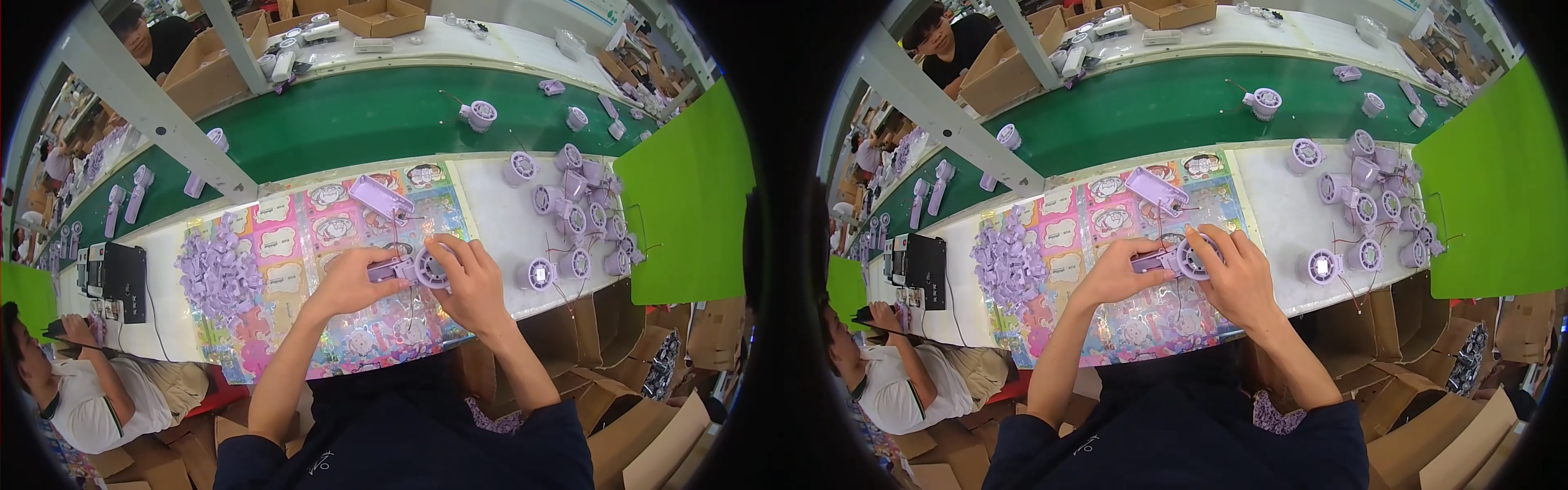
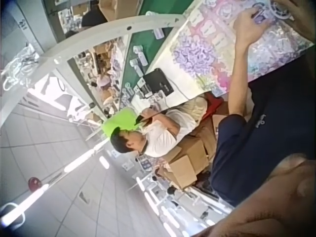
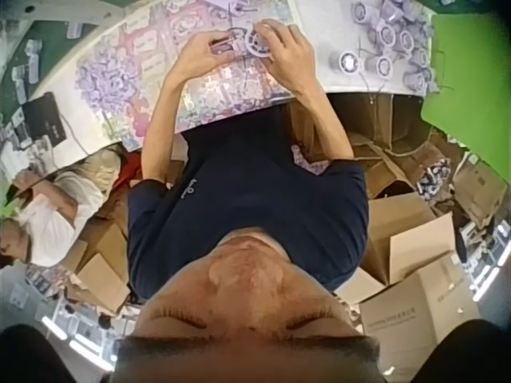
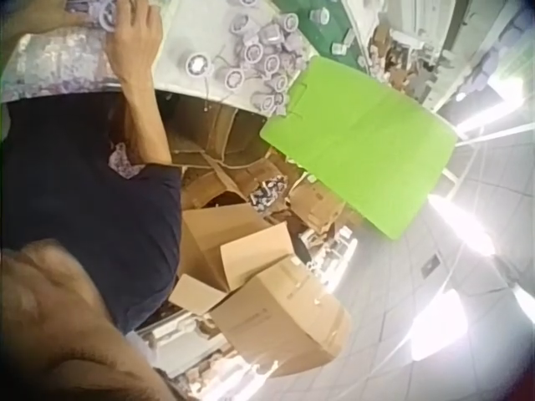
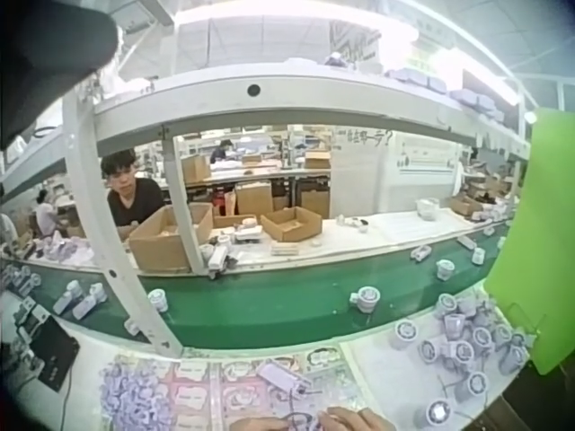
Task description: The person assembles portable fans by attaching plastic hinges to fan head units, connecting the fan heads to handle housings, and placing the assembled fans onto the conveyor belt.
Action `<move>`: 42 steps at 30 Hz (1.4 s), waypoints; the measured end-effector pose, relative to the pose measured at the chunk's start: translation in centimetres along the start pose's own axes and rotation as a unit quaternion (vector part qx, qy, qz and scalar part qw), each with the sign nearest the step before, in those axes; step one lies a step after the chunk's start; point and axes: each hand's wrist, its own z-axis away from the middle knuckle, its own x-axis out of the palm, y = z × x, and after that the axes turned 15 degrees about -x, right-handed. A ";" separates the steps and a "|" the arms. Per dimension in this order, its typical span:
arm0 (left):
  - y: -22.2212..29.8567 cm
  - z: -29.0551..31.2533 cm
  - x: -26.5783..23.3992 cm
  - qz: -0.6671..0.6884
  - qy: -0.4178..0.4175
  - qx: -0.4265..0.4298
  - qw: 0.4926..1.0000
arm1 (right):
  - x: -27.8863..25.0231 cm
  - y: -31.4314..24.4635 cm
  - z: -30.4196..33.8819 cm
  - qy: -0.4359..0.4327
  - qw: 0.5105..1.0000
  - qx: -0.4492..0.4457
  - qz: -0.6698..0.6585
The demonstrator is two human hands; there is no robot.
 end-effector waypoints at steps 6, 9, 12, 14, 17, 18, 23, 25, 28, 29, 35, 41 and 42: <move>0.9 0.7 -0.1 0.015 0.031 0.007 0.999 | 0.4 0.1 0.2 0.009 1.000 -0.005 0.014; 1.0 0.8 -0.1 0.014 0.027 0.012 0.999 | 1.1 -0.1 0.6 0.039 0.999 -0.005 0.012; 0.8 0.7 0.2 0.036 0.027 -0.020 0.999 | 1.4 -0.2 0.6 0.061 0.998 -0.003 0.016; 0.6 0.9 0.3 0.045 0.022 -0.028 0.998 | 1.5 -0.2 0.5 0.066 0.998 -0.004 0.021; -0.3 0.7 0.6 0.056 0.042 -0.021 0.997 | 1.7 -0.2 0.4 0.042 0.998 -0.013 0.040; -0.5 0.7 0.7 0.058 0.068 -0.006 0.996 | 2.0 0.0 0.4 0.040 0.998 -0.020 0.038; -1.3 -0.8 -1.5 0.104 0.048 0.002 0.993 | 4.2 2.1 -0.1 0.128 0.989 0.026 -0.073; 0.0 -2.2 -3.2 0.109 0.099 -0.005 0.989 | 5.0 4.1 0.0 0.086 0.992 0.093 0.004; 0.4 -6.1 -7.1 0.144 0.169 0.003 0.975 | 8.1 6.1 0.5 0.065 0.991 0.117 -0.016; 0.6 -7.8 -8.3 0.165 0.185 0.006 0.969 | 8.4 6.4 0.2 0.058 0.992 0.108 -0.010; -0.4 -16.8 -14.2 0.087 0.279 -0.151 0.944 | 9.1 5.8 -0.5 0.060 0.990 0.124 -0.032; -3.2 -22.6 -15.3 0.033 0.388 -0.245 0.888 | 9.5 6.5 -0.3 0.088 0.981 0.159 -0.068; -3.1 -22.8 -15.4 0.041 0.374 -0.260 0.889 | 9.6 6.6 -0.1 0.107 0.973 0.186 -0.089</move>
